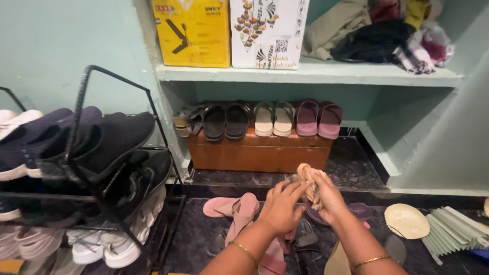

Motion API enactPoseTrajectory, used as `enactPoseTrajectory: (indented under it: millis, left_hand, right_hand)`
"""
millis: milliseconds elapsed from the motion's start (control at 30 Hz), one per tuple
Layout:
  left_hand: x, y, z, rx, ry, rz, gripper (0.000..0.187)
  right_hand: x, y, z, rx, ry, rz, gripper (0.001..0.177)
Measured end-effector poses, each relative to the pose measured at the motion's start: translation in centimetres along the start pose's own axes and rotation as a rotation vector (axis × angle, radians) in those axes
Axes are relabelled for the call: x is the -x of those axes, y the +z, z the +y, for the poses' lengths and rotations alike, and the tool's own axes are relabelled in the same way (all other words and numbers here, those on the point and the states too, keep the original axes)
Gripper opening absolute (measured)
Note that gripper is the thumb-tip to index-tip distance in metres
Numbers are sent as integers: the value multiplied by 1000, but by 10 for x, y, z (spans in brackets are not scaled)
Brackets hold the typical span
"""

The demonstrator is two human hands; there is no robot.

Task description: The person sits on the floor and wipes several pairs of slippers with a cloth, then places them on a wooden box and a metal shoe rack.

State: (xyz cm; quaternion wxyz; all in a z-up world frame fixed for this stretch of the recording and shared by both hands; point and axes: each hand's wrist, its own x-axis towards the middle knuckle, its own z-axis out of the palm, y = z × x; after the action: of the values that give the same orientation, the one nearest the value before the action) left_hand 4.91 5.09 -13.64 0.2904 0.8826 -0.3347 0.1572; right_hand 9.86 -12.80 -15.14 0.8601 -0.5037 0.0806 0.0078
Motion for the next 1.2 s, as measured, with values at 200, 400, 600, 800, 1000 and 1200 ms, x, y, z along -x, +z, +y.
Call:
enactPoseTrajectory:
  millis: [200, 400, 600, 800, 1000, 1200]
  left_hand:
    - [23, 27, -66, -24, -40, -87, 79]
    - [42, 48, -157, -7, -477, -163, 76]
    - [76, 69, -223, 17, -963, -356, 81]
    - [98, 102, -240, 7, -971, -539, 100]
    - [92, 135, -246, -2, -581, -187, 59]
    - [78, 129, -246, 288, -413, -76, 48]
  right_hand:
    - [-38, -25, 52, 50, 34, 189, 23]
    - [-75, -31, 117, 41, 72, 111, 29]
    - [-88, -10, 167, 97, 148, 158, 29]
    - [-88, -9, 181, 275, 269, 267, 26]
    - [-92, -11, 174, 167, 249, 265, 29]
    - [-95, -24, 171, 135, 146, 214, 34]
